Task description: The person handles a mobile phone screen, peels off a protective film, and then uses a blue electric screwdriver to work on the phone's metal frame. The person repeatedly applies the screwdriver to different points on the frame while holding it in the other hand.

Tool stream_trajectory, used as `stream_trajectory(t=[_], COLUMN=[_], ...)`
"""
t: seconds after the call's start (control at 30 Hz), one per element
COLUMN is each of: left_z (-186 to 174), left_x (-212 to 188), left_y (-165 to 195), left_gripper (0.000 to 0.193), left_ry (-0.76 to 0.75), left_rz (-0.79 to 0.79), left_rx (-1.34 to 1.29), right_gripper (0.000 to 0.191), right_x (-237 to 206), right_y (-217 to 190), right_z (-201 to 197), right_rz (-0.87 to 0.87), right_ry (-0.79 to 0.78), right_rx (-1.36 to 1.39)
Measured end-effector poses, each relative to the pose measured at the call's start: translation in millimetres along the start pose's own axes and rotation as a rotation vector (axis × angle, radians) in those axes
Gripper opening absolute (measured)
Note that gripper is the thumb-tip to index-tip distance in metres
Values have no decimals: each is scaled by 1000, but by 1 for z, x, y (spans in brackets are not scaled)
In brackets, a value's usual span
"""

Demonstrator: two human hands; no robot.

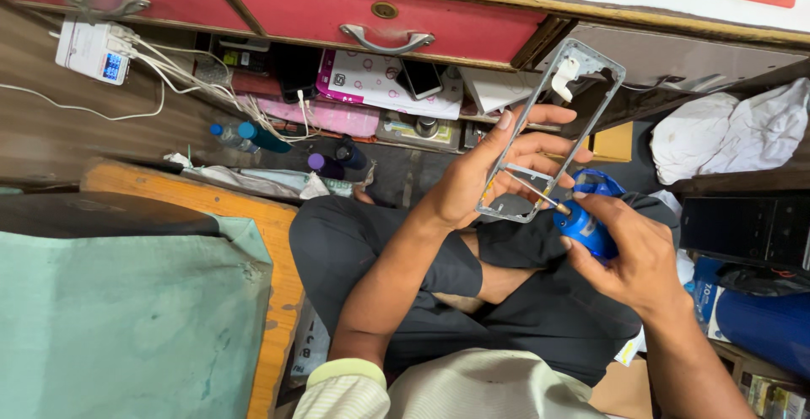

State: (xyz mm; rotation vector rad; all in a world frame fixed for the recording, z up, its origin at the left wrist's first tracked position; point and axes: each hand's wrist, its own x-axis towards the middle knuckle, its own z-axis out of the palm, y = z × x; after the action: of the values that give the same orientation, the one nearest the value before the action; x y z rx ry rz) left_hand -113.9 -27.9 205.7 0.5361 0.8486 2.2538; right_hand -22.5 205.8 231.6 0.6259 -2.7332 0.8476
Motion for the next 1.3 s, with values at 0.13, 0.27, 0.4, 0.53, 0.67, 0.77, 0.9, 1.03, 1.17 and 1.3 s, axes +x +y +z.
stream_trajectory(t=[0.13,0.27,0.4,0.53,0.67,0.77,0.9,1.03,1.17,1.3], left_z=[1,1,2,2,1,0,0,-3,-3,0], left_x=[0,0,-1,-1,1,0,1,1,1,1], left_y=[1,3,3,3,2,2,1,1,1,3], left_gripper=[69,68,68,68,68,68,68,69,69,69], left_ry=[10,-10,-3,-8,3,5,-4,5,3,5], left_rz=[-13,-16,-21,-38,-35,-43,-33,-46,-45,-55], left_rx=[-29,-37,-47,-64,-60,-72,-73,-80,-86,-65], right_gripper=[48,48,48,46,45,45,44,45,45,45], right_x=[-1,0,0,1,0,1,2,1,1,5], right_y=[0,1,-2,-4,-6,-5,-6,-10,-11,-7], right_z=[0,-1,-2,-3,-3,-4,-5,-4,-4,-7], right_rz=[-7,28,27,-14,-29,-13,-22,-74,-79,-19], right_ry=[-22,-19,-41,-36,-49,-43,-59,-106,-107,-69], right_rx=[6,6,14,-10,-9,-13,-22,-24,-16,-23])
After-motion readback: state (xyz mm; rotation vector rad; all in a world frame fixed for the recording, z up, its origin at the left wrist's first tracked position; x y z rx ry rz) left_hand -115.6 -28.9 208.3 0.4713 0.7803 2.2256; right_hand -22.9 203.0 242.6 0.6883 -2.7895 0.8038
